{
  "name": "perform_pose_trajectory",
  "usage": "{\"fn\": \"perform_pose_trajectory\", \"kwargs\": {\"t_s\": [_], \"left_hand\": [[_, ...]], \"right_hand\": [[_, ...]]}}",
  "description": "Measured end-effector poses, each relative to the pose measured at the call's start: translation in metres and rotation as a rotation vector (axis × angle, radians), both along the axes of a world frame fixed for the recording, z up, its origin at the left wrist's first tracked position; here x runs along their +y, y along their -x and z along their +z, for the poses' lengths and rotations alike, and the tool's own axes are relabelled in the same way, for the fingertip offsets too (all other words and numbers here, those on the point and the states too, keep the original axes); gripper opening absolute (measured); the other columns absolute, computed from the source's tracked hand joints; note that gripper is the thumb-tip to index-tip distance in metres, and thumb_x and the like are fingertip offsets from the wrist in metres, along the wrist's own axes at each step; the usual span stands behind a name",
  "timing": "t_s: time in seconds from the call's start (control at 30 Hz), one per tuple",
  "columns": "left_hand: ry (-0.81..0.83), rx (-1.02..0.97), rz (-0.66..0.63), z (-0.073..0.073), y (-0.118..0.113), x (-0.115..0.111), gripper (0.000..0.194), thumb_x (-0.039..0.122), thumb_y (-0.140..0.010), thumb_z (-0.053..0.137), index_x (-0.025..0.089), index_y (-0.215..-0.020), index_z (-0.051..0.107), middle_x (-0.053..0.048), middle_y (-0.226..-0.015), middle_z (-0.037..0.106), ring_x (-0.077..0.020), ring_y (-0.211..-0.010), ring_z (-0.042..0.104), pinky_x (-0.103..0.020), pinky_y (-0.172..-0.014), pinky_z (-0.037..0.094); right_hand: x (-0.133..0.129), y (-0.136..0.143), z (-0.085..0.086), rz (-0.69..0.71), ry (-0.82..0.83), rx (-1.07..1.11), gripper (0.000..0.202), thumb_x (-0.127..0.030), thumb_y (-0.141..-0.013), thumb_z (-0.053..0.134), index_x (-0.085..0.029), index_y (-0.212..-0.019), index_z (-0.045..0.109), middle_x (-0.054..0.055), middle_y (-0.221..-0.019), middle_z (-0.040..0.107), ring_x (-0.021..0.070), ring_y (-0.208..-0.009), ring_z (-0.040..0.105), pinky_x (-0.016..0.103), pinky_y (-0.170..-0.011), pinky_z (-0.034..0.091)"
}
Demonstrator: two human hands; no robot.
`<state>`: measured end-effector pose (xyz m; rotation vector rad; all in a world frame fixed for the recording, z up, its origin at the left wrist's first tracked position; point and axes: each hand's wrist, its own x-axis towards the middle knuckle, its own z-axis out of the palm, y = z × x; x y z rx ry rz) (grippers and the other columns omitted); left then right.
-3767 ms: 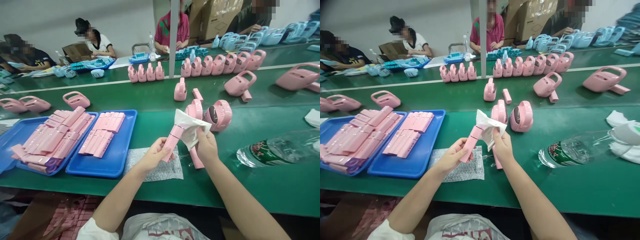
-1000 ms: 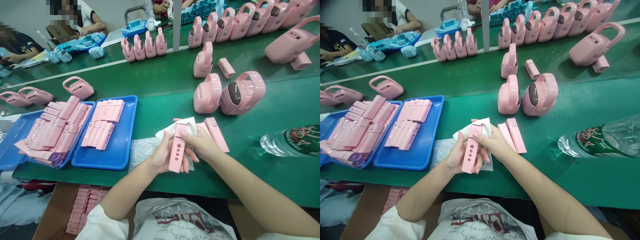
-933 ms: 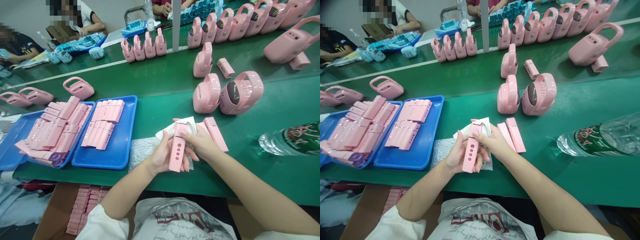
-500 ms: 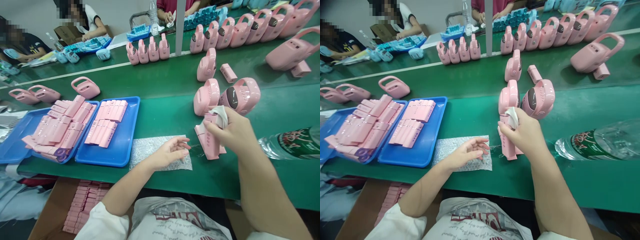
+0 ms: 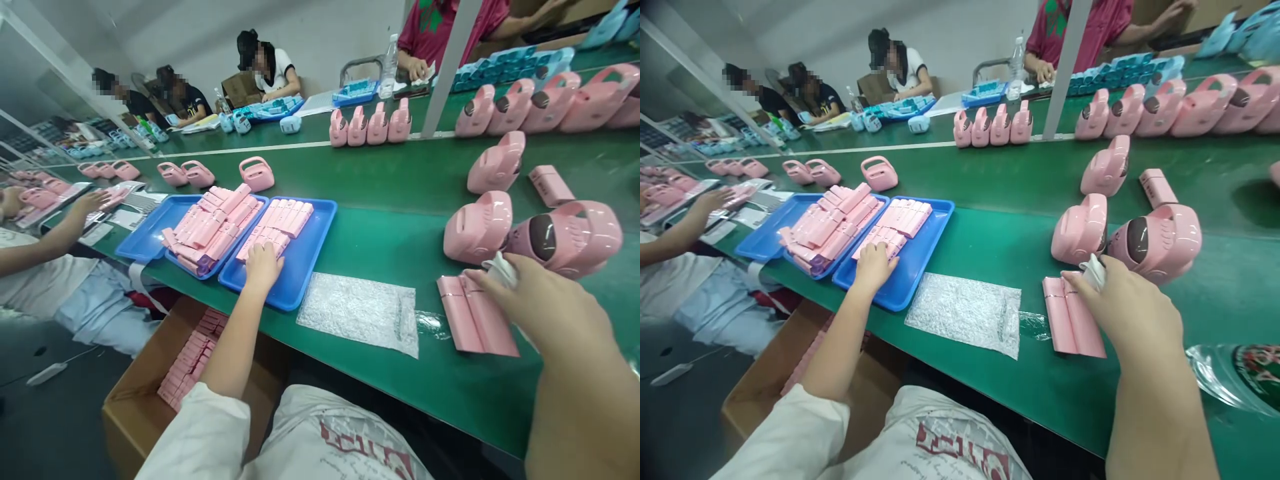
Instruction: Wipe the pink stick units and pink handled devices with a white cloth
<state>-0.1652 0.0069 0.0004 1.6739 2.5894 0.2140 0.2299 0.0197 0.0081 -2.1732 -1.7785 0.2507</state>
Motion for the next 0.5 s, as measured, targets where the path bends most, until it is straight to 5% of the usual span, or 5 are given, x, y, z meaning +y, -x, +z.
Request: {"fn": "perform_pose_trajectory", "kwargs": {"t_s": [0.13, 0.27, 0.4, 0.5], "left_hand": [[-0.001, -0.171, -0.015, -0.009, 0.012, 0.005, 0.03, 0.026, -0.077, 0.06, 0.008, -0.1, 0.055, -0.023, -0.108, 0.059, -0.0379, -0.109, 0.055, -0.049, -0.093, 0.042], [-0.044, -0.457, -0.114, 0.001, 0.006, 0.003, 0.03, 0.038, -0.082, 0.051, 0.012, -0.097, 0.051, -0.016, -0.095, 0.065, -0.0252, -0.086, 0.065, -0.038, -0.076, 0.05], [-0.088, -1.216, -0.394, 0.022, -0.038, -0.007, 0.036, 0.046, -0.079, 0.055, 0.016, -0.096, 0.045, -0.004, -0.075, 0.063, -0.0124, -0.056, 0.06, -0.023, -0.052, 0.048], [0.118, -1.784, -0.625, 0.025, -0.088, -0.008, 0.039, 0.045, -0.074, 0.065, 0.017, -0.093, 0.047, 0.002, -0.059, 0.056, -0.0081, -0.039, 0.049, -0.016, -0.036, 0.036]], "right_hand": [[-0.008, 0.001, 0.016, -0.07, -0.048, -0.017, 0.018, -0.038, -0.083, 0.051, -0.026, -0.088, 0.063, 0.007, -0.062, 0.05, 0.0266, -0.054, 0.05, 0.037, -0.052, 0.031], [-0.015, 0.001, 0.023, -0.098, -0.313, 0.18, 0.021, -0.03, -0.086, 0.041, -0.02, -0.087, 0.06, 0.007, -0.067, 0.049, 0.0269, -0.067, 0.053, 0.04, -0.062, 0.035], [-0.009, 0.006, 0.009, -0.215, -0.534, 0.795, 0.021, -0.041, -0.078, 0.06, -0.02, -0.073, 0.061, 0.003, -0.066, 0.051, 0.0211, -0.065, 0.052, 0.035, -0.06, 0.039], [-0.001, 0.016, -0.004, -0.157, -0.424, 1.21, 0.024, -0.042, -0.069, 0.071, -0.02, -0.07, 0.063, 0.001, -0.064, 0.055, 0.0165, -0.06, 0.054, 0.03, -0.054, 0.042]]}}
